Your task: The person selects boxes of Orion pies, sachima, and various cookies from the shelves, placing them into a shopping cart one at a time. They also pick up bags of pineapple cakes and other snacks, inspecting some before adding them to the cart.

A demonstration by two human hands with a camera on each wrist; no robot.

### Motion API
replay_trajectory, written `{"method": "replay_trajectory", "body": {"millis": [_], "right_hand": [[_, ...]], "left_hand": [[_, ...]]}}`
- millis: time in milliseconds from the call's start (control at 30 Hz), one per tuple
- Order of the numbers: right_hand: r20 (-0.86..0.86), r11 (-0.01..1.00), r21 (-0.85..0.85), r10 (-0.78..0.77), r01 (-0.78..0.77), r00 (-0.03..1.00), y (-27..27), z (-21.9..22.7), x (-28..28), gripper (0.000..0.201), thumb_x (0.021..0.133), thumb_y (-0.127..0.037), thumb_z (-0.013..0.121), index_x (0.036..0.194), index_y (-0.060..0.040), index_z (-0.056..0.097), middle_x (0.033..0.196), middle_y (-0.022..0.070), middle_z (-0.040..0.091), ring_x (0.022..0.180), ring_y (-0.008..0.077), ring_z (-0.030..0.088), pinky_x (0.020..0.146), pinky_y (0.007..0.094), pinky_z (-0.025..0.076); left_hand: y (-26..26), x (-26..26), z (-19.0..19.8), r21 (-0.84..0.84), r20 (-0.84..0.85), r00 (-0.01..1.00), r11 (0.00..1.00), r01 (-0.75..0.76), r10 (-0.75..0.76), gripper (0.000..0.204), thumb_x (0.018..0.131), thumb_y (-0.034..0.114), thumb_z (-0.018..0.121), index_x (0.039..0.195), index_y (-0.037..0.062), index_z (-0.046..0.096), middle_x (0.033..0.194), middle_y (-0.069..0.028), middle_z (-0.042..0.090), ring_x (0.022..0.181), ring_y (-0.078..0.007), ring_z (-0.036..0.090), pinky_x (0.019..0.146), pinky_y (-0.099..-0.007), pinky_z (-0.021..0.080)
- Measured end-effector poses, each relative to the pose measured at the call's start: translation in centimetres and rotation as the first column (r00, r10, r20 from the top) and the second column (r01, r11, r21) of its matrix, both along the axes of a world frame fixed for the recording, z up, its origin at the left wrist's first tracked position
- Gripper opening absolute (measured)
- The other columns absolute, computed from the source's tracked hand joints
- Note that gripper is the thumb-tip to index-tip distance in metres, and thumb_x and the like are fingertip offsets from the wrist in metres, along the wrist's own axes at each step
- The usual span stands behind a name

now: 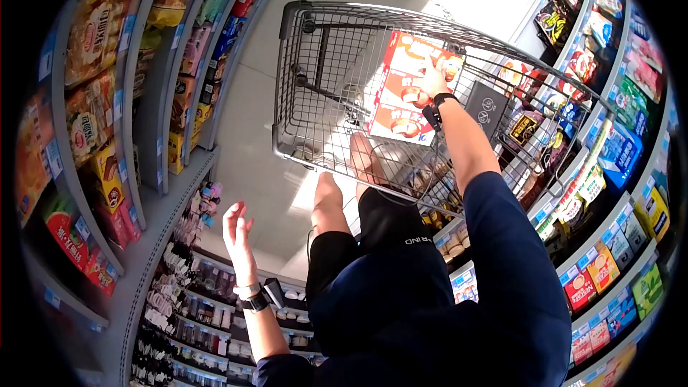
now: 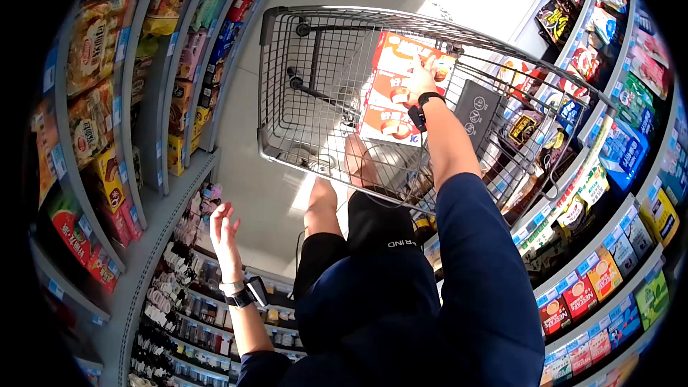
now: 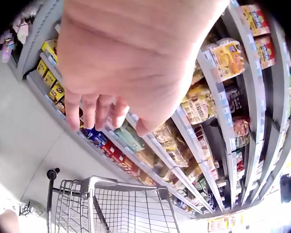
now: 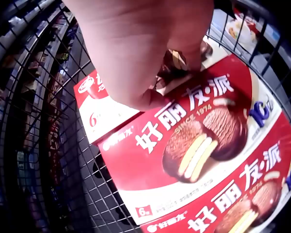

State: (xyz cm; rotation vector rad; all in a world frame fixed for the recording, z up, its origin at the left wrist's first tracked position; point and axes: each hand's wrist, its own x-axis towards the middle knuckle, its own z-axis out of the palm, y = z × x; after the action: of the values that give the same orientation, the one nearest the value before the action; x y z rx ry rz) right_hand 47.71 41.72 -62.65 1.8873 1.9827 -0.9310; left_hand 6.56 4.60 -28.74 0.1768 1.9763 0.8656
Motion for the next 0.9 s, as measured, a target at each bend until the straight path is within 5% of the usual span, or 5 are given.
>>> {"method": "replay_trajectory", "body": {"millis": [167,333,433,567,900], "right_hand": [[0.095,0.993,-0.076,0.098,-0.091,0.991,1.4,0.3,0.3,0.108,0.075,-0.016,0.074,0.159,-0.026,0.009,0.155,0.0396,0.012,0.138,0.0506,0.036,0.113,0.0434,0.038],[0.241,0.912,-0.409,0.142,-0.032,0.96,2.6,1.9,-4.7,0.066,0.085,-0.019,0.059,0.147,-0.003,0.039,0.117,0.0243,0.067,0.108,0.0342,0.068,0.089,0.0478,0.054],[-0.052,0.979,-0.042,0.198,-0.2,0.979,-2.7,0.4,-7.7,0.025,0.085,-0.017,0.055,0.086,0.0,0.073,0.089,0.0243,0.069,0.078,0.0361,0.069,0.069,0.0461,0.054],[-0.255,0.82,-0.283,0.436,-0.497,0.863,-8.4,1.6,-10.0,0.047,0.09,-0.034,0.056,0.123,-0.0004,0.059,0.12,0.025,0.062,0.112,0.0383,0.061,0.097,0.0441,0.048],[-0.364,0.953,-0.259,-0.245,0.155,0.898,-11.1,16.9,-14.1,0.016,0.08,-0.007,0.074,0.07,0.0005,0.064,0.062,0.0066,0.064,0.051,0.0142,0.055,0.052,0.032,0.047]], "left_hand": [[-1.3,-0.4,0.0,0.02,0.02,1.0,1.0,-0.012,0.012,0.038,0.102,0.027,0.051,0.137,0.0115,0.049,0.145,-0.0105,0.049,0.135,-0.0266,0.046,0.108,-0.0444,0.04],[-2.4,-2.9,1.5,0.043,-0.045,0.998,0.998,0.049,-0.047,0.039,0.101,0.03,0.055,0.135,0.0104,0.051,0.144,-0.0103,0.05,0.134,-0.0251,0.047,0.108,-0.044,0.04],[-5.8,-6.0,2.8,0.106,-0.156,0.985,0.991,0.085,-0.068,0.044,0.099,0.034,0.059,0.135,0.0077,0.052,0.142,-0.0104,0.052,0.132,-0.0243,0.048,0.106,-0.0435,0.041],[-9.4,-10.2,6.4,0.079,-0.254,0.964,0.992,0.096,-0.073,0.044,0.098,0.025,0.06,0.133,-0.0012,0.055,0.131,-0.0133,0.06,0.123,-0.0247,0.055,0.108,-0.0364,0.04],[-20.4,-22.1,18.2,0.452,-0.504,0.802,0.889,-0.073,0.322,0.034,0.098,0.007,0.05,0.131,0.0015,0.056,0.121,-0.0085,0.062,0.105,-0.016,0.057,0.097,-0.0306,0.044]]}}
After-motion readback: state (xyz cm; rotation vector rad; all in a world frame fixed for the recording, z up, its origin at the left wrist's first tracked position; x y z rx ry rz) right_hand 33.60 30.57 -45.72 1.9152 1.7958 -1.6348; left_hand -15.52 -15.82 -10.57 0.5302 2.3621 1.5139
